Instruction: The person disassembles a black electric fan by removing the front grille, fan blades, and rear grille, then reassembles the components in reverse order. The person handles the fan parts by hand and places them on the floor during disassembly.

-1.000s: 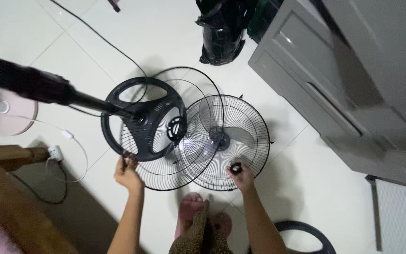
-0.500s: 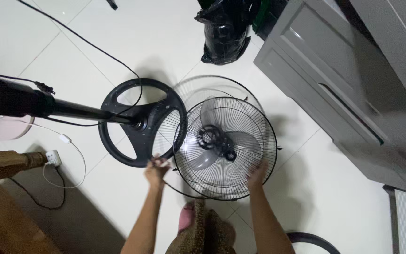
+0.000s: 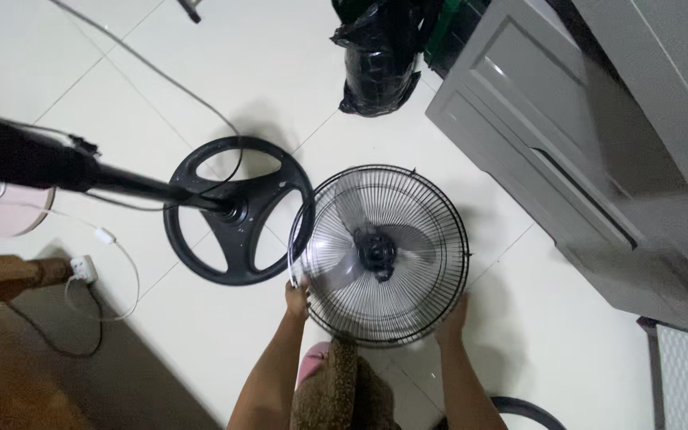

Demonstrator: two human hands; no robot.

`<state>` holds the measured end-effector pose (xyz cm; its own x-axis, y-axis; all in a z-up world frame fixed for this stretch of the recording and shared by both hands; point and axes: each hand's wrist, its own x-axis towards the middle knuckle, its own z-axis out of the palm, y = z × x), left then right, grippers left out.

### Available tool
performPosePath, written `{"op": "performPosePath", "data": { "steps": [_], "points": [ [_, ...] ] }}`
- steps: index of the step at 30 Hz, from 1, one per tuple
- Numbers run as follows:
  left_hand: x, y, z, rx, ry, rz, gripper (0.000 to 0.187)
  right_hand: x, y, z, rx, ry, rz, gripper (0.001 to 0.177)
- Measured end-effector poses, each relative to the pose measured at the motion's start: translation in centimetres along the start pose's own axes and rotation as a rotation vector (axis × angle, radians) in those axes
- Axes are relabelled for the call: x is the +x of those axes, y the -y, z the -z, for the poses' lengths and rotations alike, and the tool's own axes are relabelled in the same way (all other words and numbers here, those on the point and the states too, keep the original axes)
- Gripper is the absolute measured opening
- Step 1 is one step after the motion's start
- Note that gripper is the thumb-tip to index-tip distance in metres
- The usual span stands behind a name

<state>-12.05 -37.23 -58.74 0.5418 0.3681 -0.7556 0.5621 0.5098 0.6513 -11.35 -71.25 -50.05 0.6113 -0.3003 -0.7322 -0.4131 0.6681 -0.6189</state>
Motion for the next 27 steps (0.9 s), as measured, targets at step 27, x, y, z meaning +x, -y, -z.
{"op": "performPosePath", "data": {
  "steps": [27],
  "points": [
    [-39.1, -47.1, 1.6, -0.619, -0.016, -0.599, 0.037, -39.7, 17.0, -43.5, -0.209, 0.806, 0.148, 0.043]
  ]
}}
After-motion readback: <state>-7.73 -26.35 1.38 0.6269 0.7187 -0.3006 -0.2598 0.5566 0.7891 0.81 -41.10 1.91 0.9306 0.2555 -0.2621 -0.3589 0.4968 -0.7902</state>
